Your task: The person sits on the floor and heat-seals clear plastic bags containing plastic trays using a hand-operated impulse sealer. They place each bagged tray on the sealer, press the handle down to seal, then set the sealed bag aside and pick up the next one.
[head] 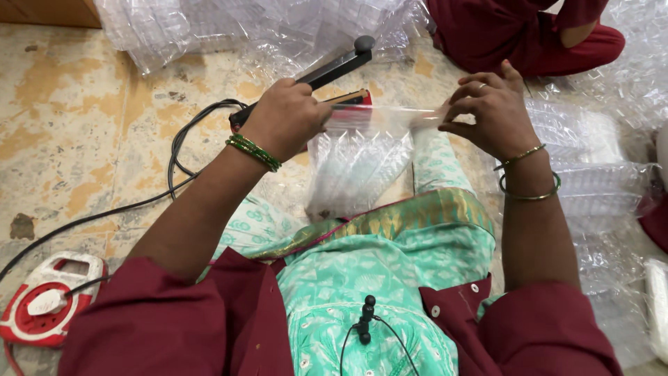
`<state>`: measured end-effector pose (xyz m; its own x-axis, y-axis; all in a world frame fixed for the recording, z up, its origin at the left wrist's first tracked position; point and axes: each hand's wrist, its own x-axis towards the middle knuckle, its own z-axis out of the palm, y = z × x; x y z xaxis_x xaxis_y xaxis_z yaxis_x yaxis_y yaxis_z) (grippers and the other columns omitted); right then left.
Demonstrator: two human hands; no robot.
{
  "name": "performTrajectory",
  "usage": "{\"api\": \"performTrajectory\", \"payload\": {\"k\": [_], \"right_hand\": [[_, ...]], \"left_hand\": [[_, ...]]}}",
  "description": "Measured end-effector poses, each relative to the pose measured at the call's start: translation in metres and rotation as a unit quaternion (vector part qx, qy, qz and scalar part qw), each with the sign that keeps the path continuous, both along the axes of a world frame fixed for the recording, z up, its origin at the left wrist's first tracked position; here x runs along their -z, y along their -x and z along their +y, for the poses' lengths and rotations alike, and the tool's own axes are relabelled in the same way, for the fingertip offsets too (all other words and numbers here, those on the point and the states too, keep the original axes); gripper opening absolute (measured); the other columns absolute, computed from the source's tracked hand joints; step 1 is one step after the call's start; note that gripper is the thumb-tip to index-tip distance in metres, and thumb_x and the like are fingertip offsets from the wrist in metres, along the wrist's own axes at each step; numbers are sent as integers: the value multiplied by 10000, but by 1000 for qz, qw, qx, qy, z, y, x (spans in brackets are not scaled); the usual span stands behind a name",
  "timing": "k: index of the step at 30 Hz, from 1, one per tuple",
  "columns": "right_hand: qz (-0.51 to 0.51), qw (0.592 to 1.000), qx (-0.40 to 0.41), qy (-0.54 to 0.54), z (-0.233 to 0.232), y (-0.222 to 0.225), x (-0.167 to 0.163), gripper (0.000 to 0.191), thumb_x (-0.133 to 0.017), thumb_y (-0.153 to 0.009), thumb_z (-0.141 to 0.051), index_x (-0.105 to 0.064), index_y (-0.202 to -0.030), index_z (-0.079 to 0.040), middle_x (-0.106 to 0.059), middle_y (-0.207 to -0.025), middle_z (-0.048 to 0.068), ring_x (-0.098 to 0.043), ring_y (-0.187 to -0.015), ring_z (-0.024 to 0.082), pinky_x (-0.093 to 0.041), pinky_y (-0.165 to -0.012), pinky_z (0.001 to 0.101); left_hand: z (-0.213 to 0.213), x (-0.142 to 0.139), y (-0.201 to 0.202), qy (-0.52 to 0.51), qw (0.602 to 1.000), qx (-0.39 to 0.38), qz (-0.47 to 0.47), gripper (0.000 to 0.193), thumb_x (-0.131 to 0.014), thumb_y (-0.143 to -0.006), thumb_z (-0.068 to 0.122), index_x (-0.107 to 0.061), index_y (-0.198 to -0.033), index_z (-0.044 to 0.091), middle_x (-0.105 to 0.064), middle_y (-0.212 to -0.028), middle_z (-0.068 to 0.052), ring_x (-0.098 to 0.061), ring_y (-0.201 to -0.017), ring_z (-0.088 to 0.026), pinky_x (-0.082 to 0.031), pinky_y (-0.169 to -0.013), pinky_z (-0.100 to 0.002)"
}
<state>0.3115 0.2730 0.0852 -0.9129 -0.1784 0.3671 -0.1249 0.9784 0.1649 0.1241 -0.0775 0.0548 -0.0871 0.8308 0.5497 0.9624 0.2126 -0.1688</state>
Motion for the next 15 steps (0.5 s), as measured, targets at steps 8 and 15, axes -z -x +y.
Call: {"api": "performTrajectory", "payload": {"k": [8, 15], "right_hand": [[-5, 992, -27, 121, -18, -24, 11, 217, -848, -830, -274, -694, -842, -122, -708, -1057, -13, -656, -1078, 196, -375, -1150, 442], [36, 983, -64, 168, -26, -24, 12, 187, -846, -835, -191, -684, -851, -100, -711, -989, 3, -666, -1084, 245, -478, -967, 385]], "left_hand": [[-20, 10, -24, -64, 989, 29, -132, 499, -906, -754, 393, -639, -1091, 139, -665, -1055, -60, -612, -1098, -262, -451, -996, -422], [13, 71, -14, -140, 926, 100, -336, 1217, -990, -559, 464, -361, -1490, -2, -401, -1500, -250, -391, -1384, -408, -335, -1134, -493]]}}
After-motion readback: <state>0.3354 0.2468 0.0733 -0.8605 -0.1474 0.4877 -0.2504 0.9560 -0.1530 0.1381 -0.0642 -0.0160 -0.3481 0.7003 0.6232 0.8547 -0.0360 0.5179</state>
